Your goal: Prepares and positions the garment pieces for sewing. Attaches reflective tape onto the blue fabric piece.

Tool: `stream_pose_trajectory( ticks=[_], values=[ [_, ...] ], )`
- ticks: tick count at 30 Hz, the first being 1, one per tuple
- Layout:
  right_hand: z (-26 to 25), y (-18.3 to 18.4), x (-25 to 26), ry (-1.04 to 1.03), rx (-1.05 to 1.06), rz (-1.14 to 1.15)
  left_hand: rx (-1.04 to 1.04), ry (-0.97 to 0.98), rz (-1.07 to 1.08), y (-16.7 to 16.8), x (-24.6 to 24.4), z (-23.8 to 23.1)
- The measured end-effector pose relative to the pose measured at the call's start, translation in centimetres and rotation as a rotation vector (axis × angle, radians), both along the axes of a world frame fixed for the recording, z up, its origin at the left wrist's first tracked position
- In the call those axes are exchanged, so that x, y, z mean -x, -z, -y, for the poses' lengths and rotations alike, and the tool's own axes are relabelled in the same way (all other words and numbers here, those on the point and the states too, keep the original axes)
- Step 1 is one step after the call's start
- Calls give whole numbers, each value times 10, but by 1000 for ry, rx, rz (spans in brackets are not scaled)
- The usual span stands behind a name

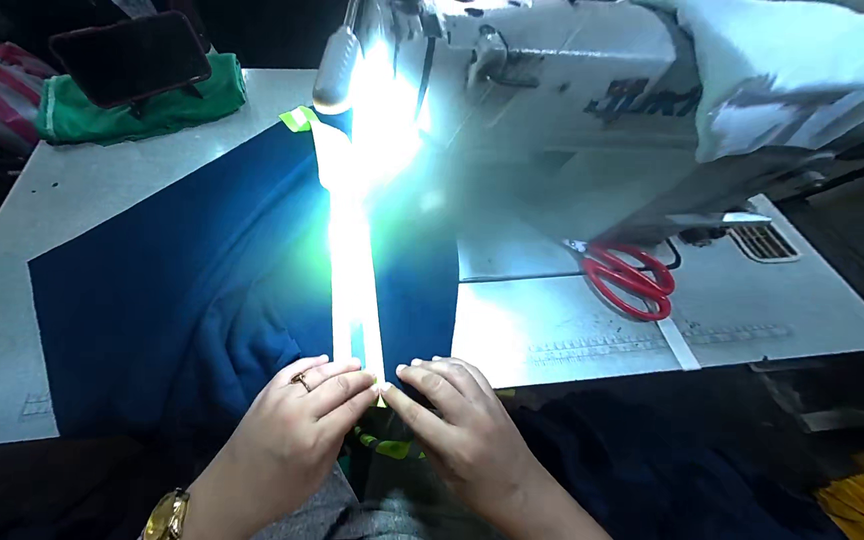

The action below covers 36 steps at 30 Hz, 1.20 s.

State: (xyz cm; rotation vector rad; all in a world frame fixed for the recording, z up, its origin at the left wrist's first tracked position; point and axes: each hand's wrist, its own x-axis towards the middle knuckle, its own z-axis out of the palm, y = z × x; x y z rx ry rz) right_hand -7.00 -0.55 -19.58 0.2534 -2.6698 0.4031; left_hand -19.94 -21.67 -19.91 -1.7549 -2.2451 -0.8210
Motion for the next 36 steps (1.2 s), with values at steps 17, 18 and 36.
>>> stream_pose_trajectory(
  ticks=[17, 18, 36],
  values=[
    [-9, -12, 31, 23, -45, 77, 61, -31, -41, -4, 19, -10],
    [-13, -12, 41, 29, -49, 74, 65, -17, -26, -6, 28, -15],
    [-57, -36, 133, 137, -24, 112, 222, -58, 139, -23, 154, -81]
  ],
)
